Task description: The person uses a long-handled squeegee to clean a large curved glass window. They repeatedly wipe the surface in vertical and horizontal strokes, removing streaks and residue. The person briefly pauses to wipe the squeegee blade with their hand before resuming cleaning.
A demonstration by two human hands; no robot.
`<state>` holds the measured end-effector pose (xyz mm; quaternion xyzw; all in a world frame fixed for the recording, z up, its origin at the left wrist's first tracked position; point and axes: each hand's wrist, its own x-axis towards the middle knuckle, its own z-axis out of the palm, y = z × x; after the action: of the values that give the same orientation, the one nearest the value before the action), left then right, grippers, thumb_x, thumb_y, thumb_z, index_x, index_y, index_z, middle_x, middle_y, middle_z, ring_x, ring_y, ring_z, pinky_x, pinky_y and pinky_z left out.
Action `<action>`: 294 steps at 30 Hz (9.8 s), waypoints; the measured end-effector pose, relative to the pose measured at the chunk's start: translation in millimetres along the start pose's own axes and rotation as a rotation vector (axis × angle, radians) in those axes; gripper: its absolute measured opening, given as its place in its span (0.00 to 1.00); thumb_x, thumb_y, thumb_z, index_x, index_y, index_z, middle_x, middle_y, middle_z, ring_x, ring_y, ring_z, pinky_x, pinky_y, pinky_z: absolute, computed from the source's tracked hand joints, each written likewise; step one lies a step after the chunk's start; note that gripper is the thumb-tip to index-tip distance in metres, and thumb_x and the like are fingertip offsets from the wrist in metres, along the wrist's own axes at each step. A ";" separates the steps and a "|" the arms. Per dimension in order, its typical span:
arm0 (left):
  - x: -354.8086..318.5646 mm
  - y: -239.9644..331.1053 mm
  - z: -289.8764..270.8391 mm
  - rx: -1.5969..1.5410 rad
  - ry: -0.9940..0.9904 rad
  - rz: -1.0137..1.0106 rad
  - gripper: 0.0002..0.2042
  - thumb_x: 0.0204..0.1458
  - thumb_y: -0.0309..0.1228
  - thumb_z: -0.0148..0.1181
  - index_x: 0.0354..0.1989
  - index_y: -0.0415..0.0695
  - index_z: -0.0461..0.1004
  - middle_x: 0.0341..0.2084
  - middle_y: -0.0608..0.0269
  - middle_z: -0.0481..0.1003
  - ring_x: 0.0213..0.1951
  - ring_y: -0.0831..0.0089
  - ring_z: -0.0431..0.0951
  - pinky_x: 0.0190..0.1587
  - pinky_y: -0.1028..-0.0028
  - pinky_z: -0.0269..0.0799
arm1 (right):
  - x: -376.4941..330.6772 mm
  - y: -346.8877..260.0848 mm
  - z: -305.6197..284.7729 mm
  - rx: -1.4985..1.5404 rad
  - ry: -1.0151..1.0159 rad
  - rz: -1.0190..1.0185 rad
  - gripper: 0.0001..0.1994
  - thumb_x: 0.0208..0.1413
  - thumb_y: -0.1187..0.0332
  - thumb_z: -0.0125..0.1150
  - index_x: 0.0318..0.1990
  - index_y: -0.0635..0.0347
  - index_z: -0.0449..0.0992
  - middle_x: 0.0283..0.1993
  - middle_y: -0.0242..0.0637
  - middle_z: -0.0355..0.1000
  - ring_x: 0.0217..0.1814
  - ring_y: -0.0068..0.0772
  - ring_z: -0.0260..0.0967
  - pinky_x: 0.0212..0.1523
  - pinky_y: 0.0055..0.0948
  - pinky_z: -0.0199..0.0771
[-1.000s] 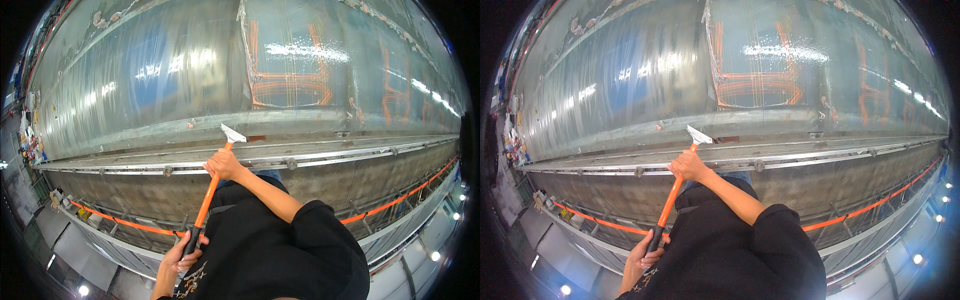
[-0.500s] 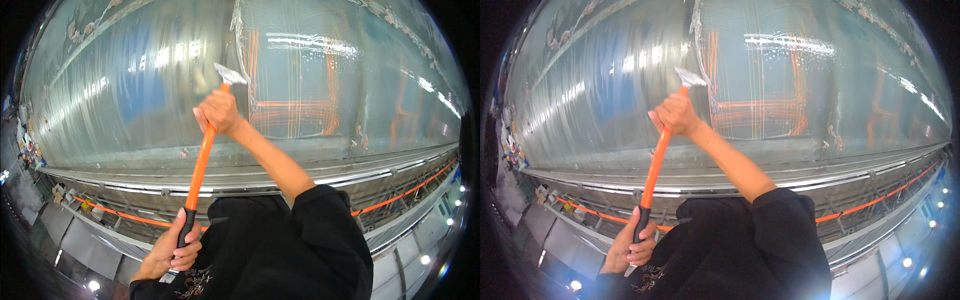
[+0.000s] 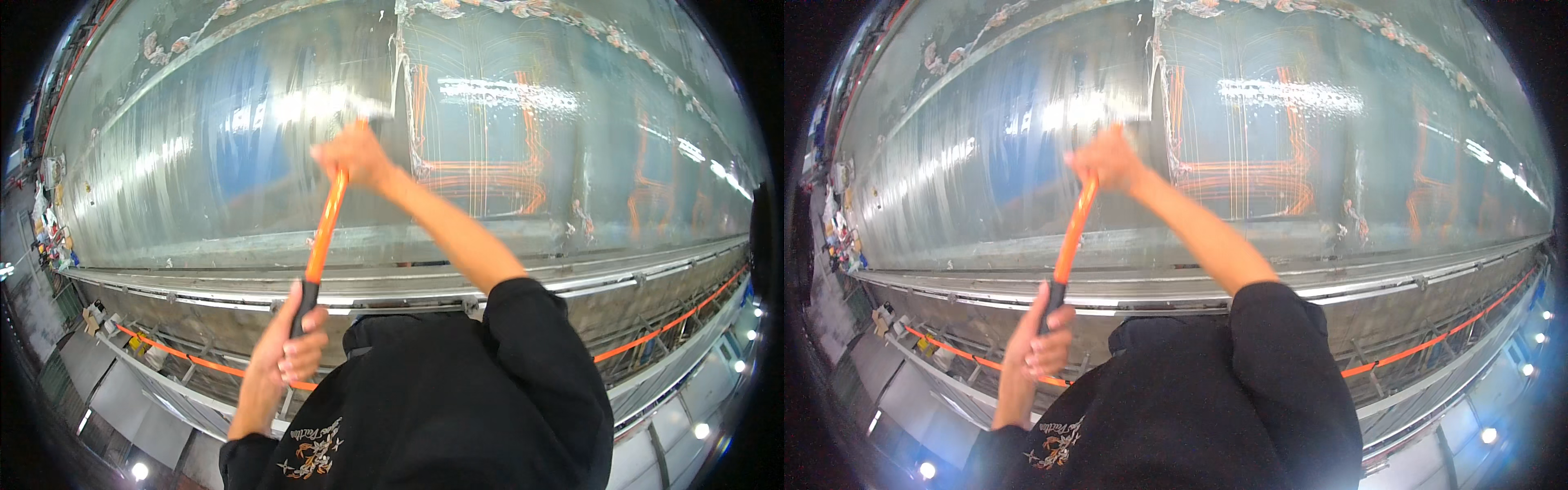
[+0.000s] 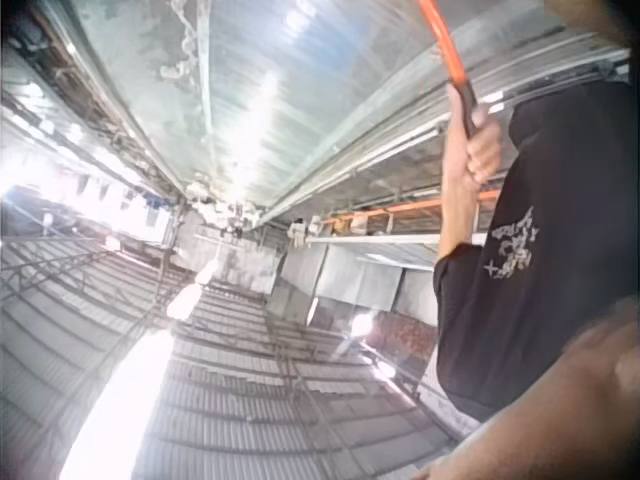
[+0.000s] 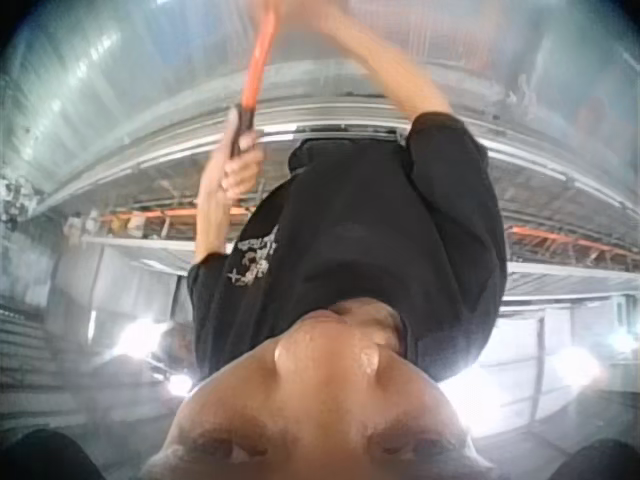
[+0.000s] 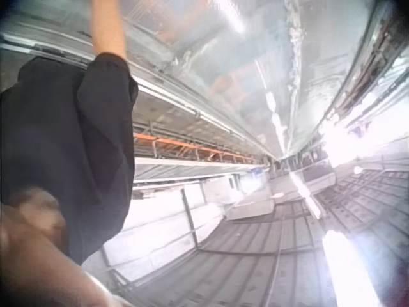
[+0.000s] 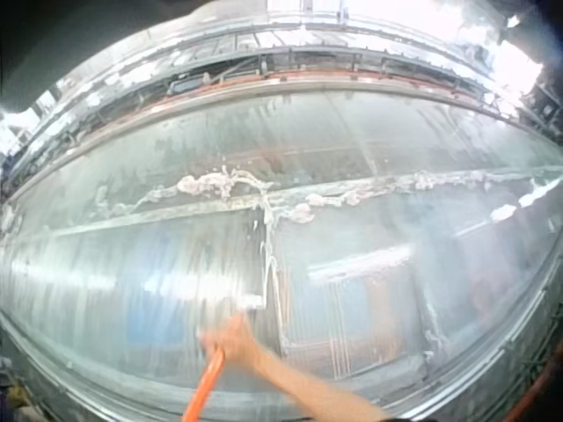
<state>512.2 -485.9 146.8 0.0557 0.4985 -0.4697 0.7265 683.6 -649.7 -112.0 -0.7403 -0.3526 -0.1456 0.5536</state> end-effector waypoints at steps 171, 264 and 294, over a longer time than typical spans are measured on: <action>-6.4 -106.3 12.2 0.299 0.263 -0.178 0.28 0.67 0.60 0.33 0.26 0.48 0.59 0.06 0.74 0.51 0.04 0.80 0.51 0.06 0.77 0.53 | -123.1 -105.6 -47.0 -0.179 0.129 0.130 0.16 0.51 0.72 0.64 0.16 0.53 0.65 0.15 0.32 0.59 0.16 0.35 0.56 0.22 0.36 0.55; 47.4 -25.0 128.7 0.197 0.280 -0.148 0.30 0.64 0.65 0.33 0.23 0.50 0.58 0.05 0.75 0.51 0.04 0.81 0.52 0.06 0.76 0.54 | -36.3 29.3 -94.5 -0.201 0.274 0.055 0.12 0.49 0.77 0.61 0.19 0.55 0.65 0.16 0.31 0.59 0.16 0.35 0.55 0.20 0.35 0.53; 7.2 -215.2 -33.4 0.408 0.388 -0.174 0.29 0.64 0.64 0.37 0.25 0.50 0.60 0.06 0.74 0.52 0.05 0.81 0.50 0.06 0.78 0.50 | -216.3 -194.5 -75.1 -0.151 -0.087 0.256 0.19 0.52 0.67 0.67 0.16 0.52 0.64 0.15 0.33 0.58 0.19 0.36 0.57 0.27 0.36 0.55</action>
<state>331.4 -591.0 208.0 0.2465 0.5264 -0.6013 0.5483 410.5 -770.1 -77.7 -0.8242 -0.2671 -0.0679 0.4946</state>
